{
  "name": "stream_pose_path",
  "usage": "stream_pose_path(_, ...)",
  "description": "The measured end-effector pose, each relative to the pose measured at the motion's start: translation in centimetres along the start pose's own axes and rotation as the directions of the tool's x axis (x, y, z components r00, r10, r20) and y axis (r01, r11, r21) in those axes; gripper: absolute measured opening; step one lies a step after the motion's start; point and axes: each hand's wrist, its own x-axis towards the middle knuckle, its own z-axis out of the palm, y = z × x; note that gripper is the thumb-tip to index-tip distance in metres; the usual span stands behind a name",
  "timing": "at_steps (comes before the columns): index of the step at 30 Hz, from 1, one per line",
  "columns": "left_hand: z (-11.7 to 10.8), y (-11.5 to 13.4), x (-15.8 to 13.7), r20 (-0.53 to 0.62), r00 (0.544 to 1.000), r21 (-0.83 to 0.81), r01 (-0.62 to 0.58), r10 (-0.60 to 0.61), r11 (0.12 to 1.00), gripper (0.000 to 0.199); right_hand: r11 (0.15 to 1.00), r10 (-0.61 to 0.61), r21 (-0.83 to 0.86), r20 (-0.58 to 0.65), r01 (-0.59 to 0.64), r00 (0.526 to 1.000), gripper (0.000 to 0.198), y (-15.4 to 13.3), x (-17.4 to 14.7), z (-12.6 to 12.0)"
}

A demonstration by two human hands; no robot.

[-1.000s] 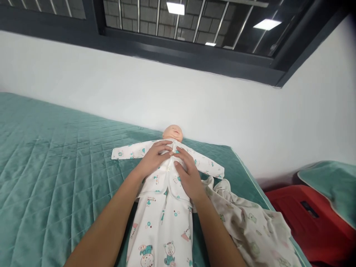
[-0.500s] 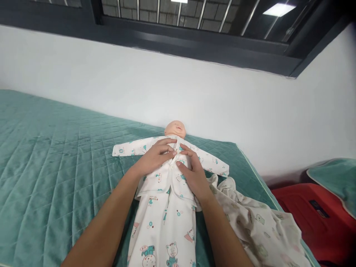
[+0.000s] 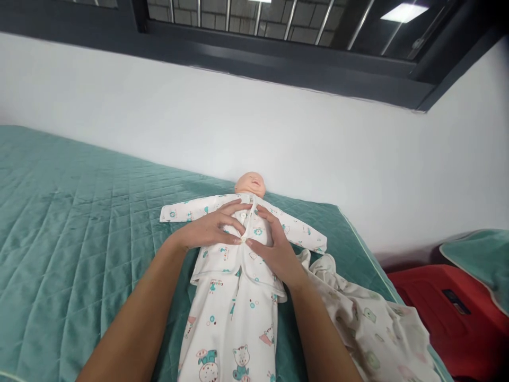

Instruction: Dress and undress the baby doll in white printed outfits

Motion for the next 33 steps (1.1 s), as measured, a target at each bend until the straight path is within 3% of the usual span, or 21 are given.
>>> stream_pose_path(14, 0.3, 0.1, 0.0, -0.026, 0.999, -0.041, 0.017, -0.018, 0.999, 0.014, 0.996, -0.038, -0.078, -0.020, 0.037, 0.999, 0.053, -0.3, -0.1, 0.3)
stream_pose_path(26, 0.9, 0.7, 0.4, -0.093, 0.995, 0.063, -0.019, 0.025, 0.998, 0.009, 0.992, -0.083, -0.102, -0.055, 0.077, 0.995, 0.056, -0.1, -0.2, 0.6)
stream_pose_path(29, 1.2, 0.9, 0.5, -0.126, 0.992, 0.070, -0.022, 0.031, 0.997, 0.005, 0.983, -0.143, -0.119, -0.041, 0.137, 0.989, 0.051, 0.1, -0.1, 0.5)
stream_pose_path(33, 1.5, 1.1, 0.5, -0.150, 0.988, 0.068, -0.026, 0.036, 0.997, 0.005, 0.981, -0.134, -0.143, -0.004, 0.132, 0.991, 0.041, -0.1, 0.0, 0.4)
